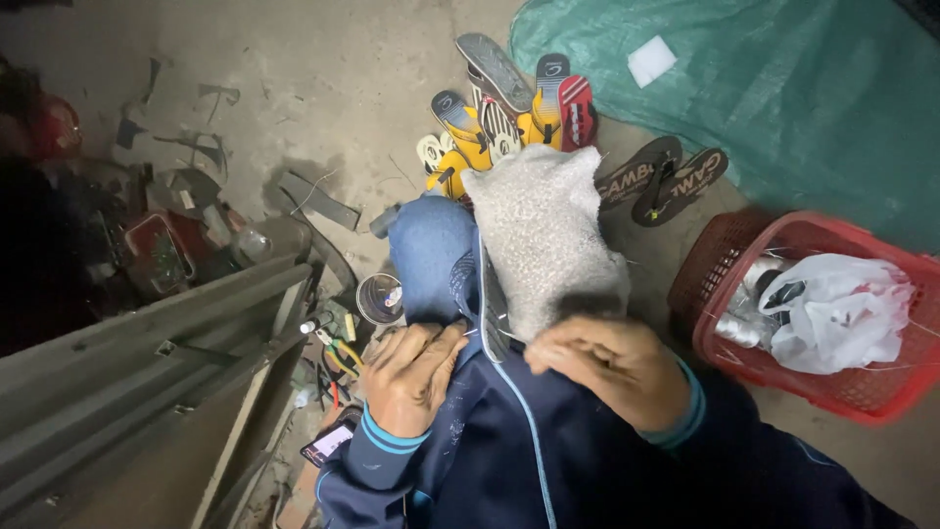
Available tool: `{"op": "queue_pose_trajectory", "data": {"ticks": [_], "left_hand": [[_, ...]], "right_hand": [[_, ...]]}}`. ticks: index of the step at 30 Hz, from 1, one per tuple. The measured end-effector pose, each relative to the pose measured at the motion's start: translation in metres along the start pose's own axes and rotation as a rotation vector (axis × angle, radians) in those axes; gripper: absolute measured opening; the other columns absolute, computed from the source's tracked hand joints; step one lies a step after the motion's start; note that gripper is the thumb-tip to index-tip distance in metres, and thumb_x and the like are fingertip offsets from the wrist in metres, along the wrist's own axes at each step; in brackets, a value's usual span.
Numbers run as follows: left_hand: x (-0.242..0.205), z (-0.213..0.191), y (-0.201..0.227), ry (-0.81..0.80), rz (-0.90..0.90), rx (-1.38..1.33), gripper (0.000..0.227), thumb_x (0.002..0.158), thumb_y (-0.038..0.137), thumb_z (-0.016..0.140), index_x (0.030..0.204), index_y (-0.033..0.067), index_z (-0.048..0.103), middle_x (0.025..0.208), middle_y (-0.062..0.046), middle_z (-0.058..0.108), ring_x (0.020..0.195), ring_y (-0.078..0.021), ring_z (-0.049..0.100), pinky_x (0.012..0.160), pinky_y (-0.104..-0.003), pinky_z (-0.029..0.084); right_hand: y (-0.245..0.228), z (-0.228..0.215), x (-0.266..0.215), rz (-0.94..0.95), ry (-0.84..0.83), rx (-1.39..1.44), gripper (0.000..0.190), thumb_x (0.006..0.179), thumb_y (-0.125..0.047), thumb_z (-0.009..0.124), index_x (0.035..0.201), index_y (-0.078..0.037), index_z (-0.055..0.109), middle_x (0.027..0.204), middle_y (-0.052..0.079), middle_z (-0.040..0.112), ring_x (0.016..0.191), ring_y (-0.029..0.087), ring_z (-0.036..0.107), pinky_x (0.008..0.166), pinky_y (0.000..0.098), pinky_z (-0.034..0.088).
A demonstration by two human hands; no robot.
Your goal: Repairing a blue flip-flop by sewing the strap to the sole using a needle and thread.
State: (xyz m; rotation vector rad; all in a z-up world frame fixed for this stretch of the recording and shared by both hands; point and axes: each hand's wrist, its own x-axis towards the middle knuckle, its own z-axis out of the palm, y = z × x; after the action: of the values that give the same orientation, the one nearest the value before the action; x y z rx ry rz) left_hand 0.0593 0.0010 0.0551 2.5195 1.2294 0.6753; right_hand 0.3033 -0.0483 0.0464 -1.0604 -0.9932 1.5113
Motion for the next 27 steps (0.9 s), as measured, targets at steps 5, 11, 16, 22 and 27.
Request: {"op": "queue_pose_trajectory", "data": {"ticks": [5, 11, 16, 22, 27], "left_hand": [[-0.007, 0.003, -0.003, 0.000, 0.006, -0.016, 0.011, 0.095, 0.013, 0.076, 0.105, 0.0062, 0.076, 0.080, -0.004, 0.059, 0.067, -0.0218, 0.057, 0.065, -0.035, 0.047], [-0.006, 0.003, -0.002, -0.010, -0.019, -0.039, 0.011, 0.098, 0.013, 0.072, 0.104, 0.0050, 0.076, 0.082, -0.005, 0.059, 0.069, -0.0231, 0.057, 0.067, -0.036, 0.048], [-0.010, 0.000, -0.003, -0.108, -0.122, -0.139, 0.018, 0.103, 0.016, 0.060, 0.106, 0.0044, 0.073, 0.092, -0.006, 0.066, 0.080, -0.0251, 0.064, 0.079, -0.036, 0.052], [-0.009, 0.013, -0.005, -0.242, -0.197, -0.364, 0.025, 0.106, 0.019, 0.052, 0.110, 0.0010, 0.068, 0.100, -0.012, 0.071, 0.090, -0.0311, 0.068, 0.086, -0.040, 0.053], [-0.033, 0.043, -0.032, -0.103, -0.205, -0.450, 0.034, 0.104, 0.023, 0.063, 0.072, 0.0118, 0.058, 0.058, -0.004, 0.051, 0.053, -0.0262, 0.059, 0.055, -0.031, 0.051]], "right_hand": [[0.025, 0.002, 0.021, -0.115, 0.012, -0.554, 0.020, 0.099, -0.010, 0.059, 0.109, -0.002, 0.075, 0.108, 0.009, 0.078, 0.099, 0.019, 0.076, 0.095, 0.0281, 0.056], [0.030, 0.007, 0.023, -0.139, -0.080, -0.658, 0.022, 0.099, -0.015, 0.060, 0.118, -0.006, 0.068, 0.101, 0.004, 0.079, 0.091, 0.017, 0.078, 0.086, 0.0299, 0.059], [0.009, 0.013, 0.017, -0.201, -0.047, -0.779, 0.035, 0.099, -0.014, 0.062, 0.133, -0.008, 0.063, 0.109, 0.004, 0.080, 0.093, 0.015, 0.078, 0.090, 0.0293, 0.057], [-0.006, 0.019, 0.022, -0.371, -0.041, -0.790, 0.036, 0.102, -0.007, 0.058, 0.137, 0.002, 0.060, 0.134, 0.011, 0.070, 0.113, 0.021, 0.074, 0.102, 0.0317, 0.056], [-0.030, 0.028, 0.036, -0.419, 0.037, -0.678, 0.036, 0.099, -0.006, 0.061, 0.134, 0.001, 0.067, 0.091, 0.010, 0.080, 0.085, 0.025, 0.079, 0.074, 0.0372, 0.065]]}}
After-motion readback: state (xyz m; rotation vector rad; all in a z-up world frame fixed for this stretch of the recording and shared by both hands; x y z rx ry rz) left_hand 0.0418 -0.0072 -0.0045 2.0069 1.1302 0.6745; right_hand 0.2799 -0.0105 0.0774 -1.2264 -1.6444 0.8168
